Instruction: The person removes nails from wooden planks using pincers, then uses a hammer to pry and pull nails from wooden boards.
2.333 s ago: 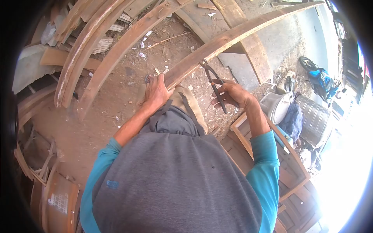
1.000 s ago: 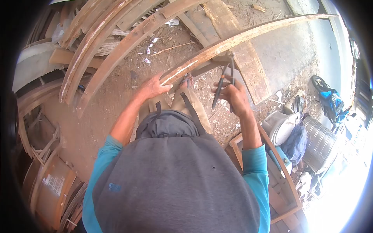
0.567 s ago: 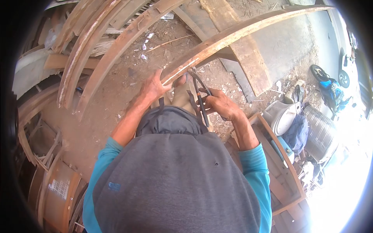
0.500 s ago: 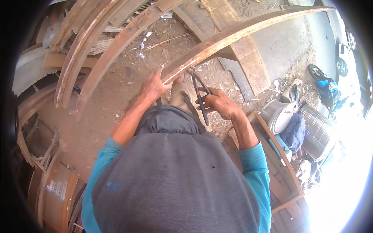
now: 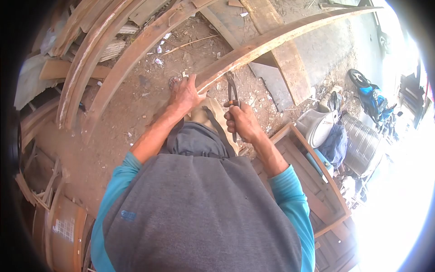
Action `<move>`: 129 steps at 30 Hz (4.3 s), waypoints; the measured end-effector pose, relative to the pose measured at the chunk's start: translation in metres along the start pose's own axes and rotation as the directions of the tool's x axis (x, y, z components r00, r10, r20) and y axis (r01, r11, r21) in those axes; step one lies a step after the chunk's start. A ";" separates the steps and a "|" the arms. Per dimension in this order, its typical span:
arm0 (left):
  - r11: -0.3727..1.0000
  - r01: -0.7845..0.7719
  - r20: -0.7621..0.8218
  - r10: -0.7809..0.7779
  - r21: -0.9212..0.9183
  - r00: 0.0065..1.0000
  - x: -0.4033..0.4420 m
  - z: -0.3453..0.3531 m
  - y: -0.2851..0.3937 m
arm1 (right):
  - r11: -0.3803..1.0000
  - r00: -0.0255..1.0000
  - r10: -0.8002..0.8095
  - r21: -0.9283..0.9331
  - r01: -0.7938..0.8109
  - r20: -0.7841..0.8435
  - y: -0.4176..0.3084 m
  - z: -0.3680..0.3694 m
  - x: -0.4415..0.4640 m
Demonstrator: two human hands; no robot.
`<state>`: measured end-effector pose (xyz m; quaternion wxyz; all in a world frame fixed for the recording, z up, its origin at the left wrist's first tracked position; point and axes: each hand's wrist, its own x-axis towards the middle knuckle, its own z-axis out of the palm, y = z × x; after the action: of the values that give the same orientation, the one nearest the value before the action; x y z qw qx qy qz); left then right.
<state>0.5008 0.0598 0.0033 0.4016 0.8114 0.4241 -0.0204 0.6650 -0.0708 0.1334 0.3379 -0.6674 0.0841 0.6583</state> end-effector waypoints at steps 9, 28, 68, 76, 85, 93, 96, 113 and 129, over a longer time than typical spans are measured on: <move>0.986 0.122 0.233 -0.093 -0.115 0.968 0.020 -0.019 -0.003 | 0.654 0.688 -0.689 -0.603 0.456 -0.227 0.102 0.029 0.081; 0.958 0.242 0.275 -0.193 -0.154 0.942 0.021 -0.021 0.006 | 0.755 0.728 -0.656 -0.180 0.631 -0.201 -0.144 -0.179 0.033; 0.979 0.202 0.190 -0.192 -0.033 0.963 0.014 -0.019 0.008 | 0.702 0.641 -0.705 -0.428 0.569 -0.304 0.034 -0.060 0.123; 0.976 0.200 0.216 -0.178 -0.083 0.960 0.013 -0.017 0.007 | 0.772 0.738 -0.610 -0.009 0.635 -0.289 -0.120 -0.194 0.043; 0.983 0.168 -0.014 -0.167 0.077 0.986 -0.005 0.005 0.019 | 0.943 0.961 -0.265 -0.186 0.276 0.080 -0.085 -0.160 0.022; 0.980 0.140 -0.093 -0.128 0.141 0.987 -0.009 0.012 0.023 | 0.806 0.979 -0.163 -0.555 0.206 0.125 -0.111 -0.178 0.034; 0.979 0.121 -0.108 -0.104 0.163 0.989 -0.011 0.013 0.025 | 0.751 0.982 -0.121 -0.634 0.185 0.143 -0.129 -0.187 0.037; 0.975 0.224 0.162 -0.219 -0.013 0.962 0.012 -0.019 0.020 | 0.867 0.861 -0.470 0.081 0.491 -0.193 -0.012 -0.103 0.085; 0.977 0.191 -0.036 -0.188 0.095 0.981 -0.006 0.004 0.027 | 0.873 0.956 -0.219 -0.399 0.281 0.194 -0.111 -0.183 0.032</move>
<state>0.5175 0.0442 0.0200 0.3517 0.7863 0.5034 -0.0686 0.8813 -0.0788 0.1240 0.2729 -0.6810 -0.1721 0.6574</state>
